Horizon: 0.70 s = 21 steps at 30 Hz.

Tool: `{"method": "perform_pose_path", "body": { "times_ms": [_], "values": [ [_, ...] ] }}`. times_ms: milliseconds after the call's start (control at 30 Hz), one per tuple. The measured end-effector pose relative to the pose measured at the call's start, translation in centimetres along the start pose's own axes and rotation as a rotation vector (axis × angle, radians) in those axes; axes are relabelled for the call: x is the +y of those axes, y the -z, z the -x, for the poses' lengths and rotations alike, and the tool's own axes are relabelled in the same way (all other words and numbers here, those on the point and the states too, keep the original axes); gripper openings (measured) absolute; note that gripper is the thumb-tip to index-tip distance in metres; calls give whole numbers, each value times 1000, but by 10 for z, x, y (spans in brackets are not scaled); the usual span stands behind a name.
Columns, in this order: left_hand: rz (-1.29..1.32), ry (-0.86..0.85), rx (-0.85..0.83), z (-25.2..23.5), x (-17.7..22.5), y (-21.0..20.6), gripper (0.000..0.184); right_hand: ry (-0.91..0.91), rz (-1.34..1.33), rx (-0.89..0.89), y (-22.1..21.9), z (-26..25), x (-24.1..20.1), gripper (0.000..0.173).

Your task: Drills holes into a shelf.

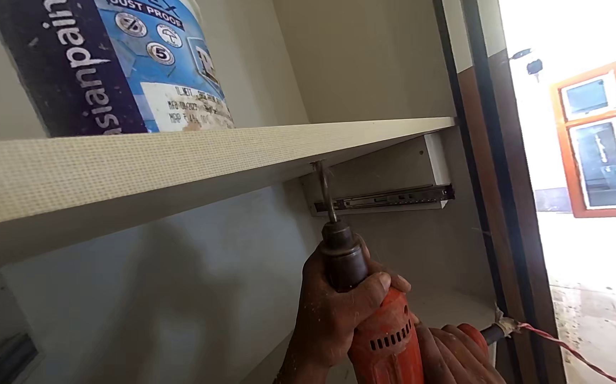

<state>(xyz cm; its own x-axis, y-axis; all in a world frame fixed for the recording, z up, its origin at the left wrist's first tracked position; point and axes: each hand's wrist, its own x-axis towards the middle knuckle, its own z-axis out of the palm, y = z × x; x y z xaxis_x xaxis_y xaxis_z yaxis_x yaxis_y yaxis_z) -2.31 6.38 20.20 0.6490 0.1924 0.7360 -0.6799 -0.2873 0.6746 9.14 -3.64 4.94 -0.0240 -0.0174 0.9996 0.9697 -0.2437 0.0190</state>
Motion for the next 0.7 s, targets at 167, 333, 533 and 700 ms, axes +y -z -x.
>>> {"method": "perform_pose_path", "body": {
  "times_ms": [167, 333, 533, 700],
  "values": [
    [-18, 0, 6, 0, 2, 2, 27, -13, -11, -7, -3, 0, -2, 59],
    [-17, 5, 26, -1, 1, -1, 29, -10, 1, -15, 0, -2, 0, 60],
    [-21, 0, 33, -3, 2, -3, 28, -16, 9, -12, 3, -5, 2, 60],
    [-3, 4, 17, -3, 2, -3, 29, -18, 26, -11, 6, -6, 0, 60]
  ]
}}
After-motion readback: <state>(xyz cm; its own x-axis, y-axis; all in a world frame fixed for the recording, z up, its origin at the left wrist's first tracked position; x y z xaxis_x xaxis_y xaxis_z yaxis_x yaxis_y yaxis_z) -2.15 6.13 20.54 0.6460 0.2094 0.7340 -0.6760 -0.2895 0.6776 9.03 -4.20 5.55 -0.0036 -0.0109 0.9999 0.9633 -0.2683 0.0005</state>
